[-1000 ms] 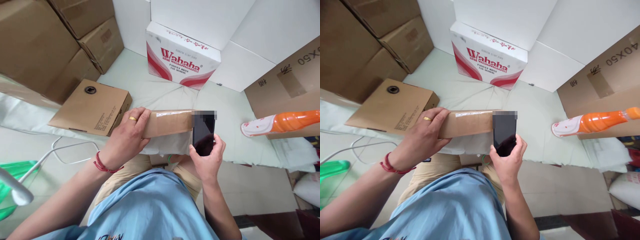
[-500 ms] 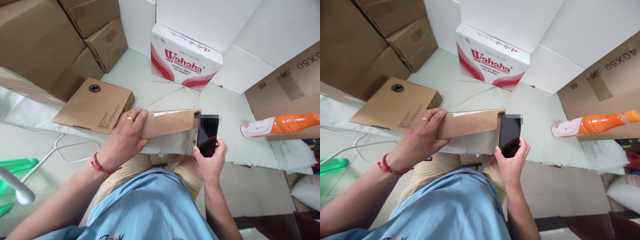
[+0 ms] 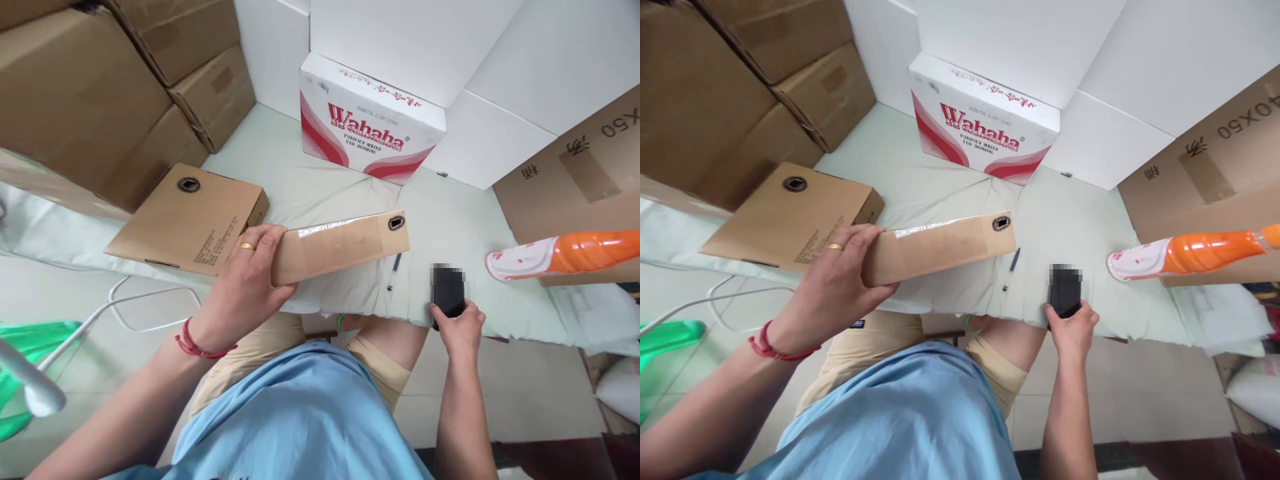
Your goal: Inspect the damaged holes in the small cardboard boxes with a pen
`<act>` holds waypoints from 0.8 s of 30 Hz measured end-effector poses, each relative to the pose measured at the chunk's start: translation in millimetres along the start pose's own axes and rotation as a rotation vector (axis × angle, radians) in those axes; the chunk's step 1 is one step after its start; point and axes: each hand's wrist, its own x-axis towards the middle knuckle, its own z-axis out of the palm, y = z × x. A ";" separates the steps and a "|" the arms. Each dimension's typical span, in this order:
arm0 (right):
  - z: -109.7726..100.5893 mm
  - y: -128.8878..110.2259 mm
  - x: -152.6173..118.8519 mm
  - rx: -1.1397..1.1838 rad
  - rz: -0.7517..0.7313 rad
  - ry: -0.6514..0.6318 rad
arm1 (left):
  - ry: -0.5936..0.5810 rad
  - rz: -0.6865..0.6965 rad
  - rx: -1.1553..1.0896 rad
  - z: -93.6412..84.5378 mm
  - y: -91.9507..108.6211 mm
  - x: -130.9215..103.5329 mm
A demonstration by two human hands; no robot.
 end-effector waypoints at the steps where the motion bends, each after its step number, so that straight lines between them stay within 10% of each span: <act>1: 0.0 2.7 2.2 -0.003 0.003 -0.008 | -0.002 0.002 0.001 1.6 1.6 0.4; 12: -1.1 -11.6 -7.8 0.188 -0.082 0.042 | -0.054 0.056 0.007 15.4 9.5 4.5; 24: -17.4 -91.4 -80.0 0.459 -0.553 0.128 | -0.080 0.084 0.036 13.9 20.1 8.1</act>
